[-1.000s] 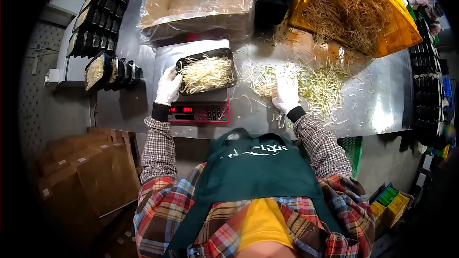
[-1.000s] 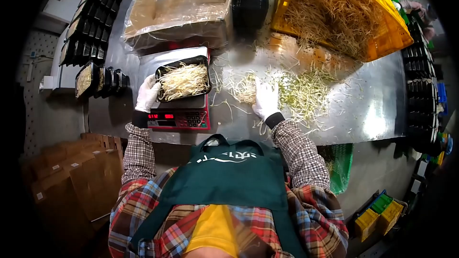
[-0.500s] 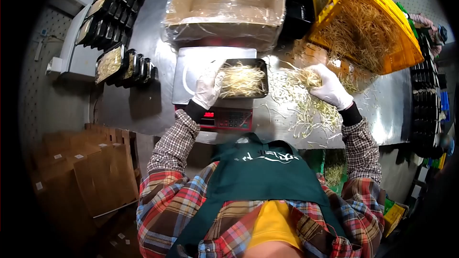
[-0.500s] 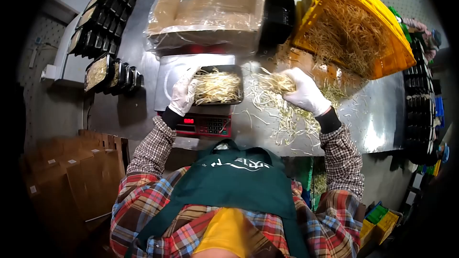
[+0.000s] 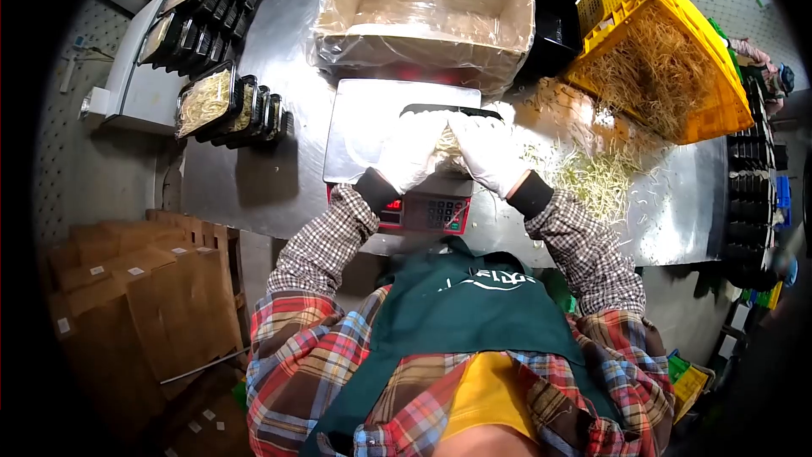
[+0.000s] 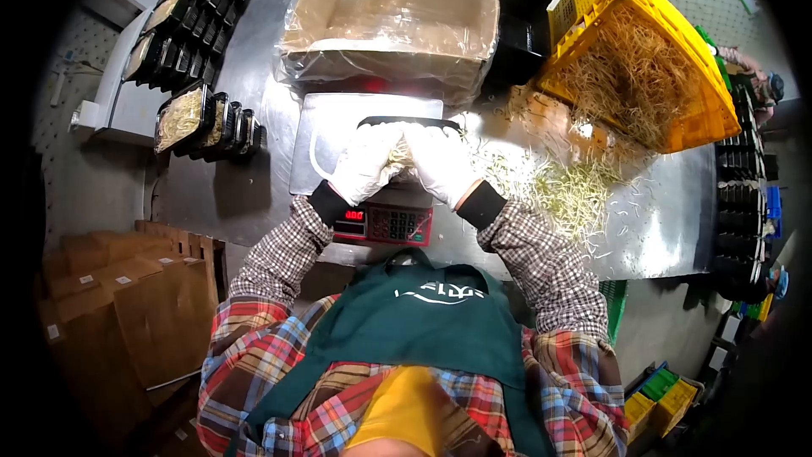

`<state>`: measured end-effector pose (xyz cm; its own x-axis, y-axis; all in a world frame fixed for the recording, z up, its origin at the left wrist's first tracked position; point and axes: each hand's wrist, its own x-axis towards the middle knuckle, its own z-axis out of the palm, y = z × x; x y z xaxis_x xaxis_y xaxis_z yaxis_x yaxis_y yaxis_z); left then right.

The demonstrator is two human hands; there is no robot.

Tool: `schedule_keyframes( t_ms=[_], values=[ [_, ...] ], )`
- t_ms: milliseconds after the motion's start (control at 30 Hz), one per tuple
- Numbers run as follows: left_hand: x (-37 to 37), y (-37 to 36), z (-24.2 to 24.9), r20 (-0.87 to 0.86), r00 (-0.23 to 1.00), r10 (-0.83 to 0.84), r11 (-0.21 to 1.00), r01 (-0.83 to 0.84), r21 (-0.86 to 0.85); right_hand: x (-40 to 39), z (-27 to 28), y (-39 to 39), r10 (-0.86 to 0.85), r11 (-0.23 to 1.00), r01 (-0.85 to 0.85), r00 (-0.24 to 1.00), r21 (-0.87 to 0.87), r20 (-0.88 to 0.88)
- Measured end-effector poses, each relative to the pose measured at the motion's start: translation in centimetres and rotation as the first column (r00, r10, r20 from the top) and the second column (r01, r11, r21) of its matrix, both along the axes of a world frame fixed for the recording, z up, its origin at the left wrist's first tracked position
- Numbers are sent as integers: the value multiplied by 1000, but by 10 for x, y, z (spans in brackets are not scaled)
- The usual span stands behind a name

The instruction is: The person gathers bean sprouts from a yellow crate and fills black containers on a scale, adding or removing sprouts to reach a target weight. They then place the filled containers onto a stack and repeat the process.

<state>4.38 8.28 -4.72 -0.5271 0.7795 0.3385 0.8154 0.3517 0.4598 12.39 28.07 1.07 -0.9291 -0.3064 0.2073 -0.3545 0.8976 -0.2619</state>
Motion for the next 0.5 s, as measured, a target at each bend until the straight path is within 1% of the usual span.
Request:
schedule_keyframes(
  t_ms=[67,100,133,167,200,233,267,300,333,367,400,433,467,500],
  values=[
    [-11,-5,2,93,991,-92,996,90,28,2,3,7,2,1000,2,985,-25,170],
    [-13,-8,48,181,968,-172,985,174,2,3,3,20,146,984,-140,988,-109,43],
    [-11,-9,65,392,907,-154,988,131,83,2,36,24,61,995,-37,960,-94,272],
    [-8,-9,77,584,798,-148,986,72,151,1,30,37,75,987,-45,978,-154,194],
    [-6,-6,78,607,789,-93,990,8,141,1,30,47,87,976,-61,990,-210,114],
    [-4,-4,78,629,776,-40,990,-55,132,9,35,53,-9,973,55,980,-225,197],
    [-1,1,66,388,921,-20,986,-47,162,15,21,60,-90,976,128,974,-178,207],
    [3,7,47,116,993,8,982,-30,188,20,12,63,-134,976,171,958,-134,252],
    [6,15,28,-166,985,41,978,-5,209,22,5,64,-178,973,212,939,-88,293],
    [10,27,23,88,995,43,977,-60,203,26,0,61,-202,969,232,938,-80,282],
    [17,29,19,24,995,92,988,-94,123,31,-3,58,-225,965,253,935,-72,273],
    [17,30,15,20,996,91,986,-93,139,33,-7,53,-218,965,236,965,-119,146],
    [16,31,14,15,996,89,984,-91,153,31,-11,46,-209,943,214,977,-255,47],
    [14,31,13,54,995,79,986,-86,144,31,-10,45,-203,938,220,975,-267,92]
  ],
)
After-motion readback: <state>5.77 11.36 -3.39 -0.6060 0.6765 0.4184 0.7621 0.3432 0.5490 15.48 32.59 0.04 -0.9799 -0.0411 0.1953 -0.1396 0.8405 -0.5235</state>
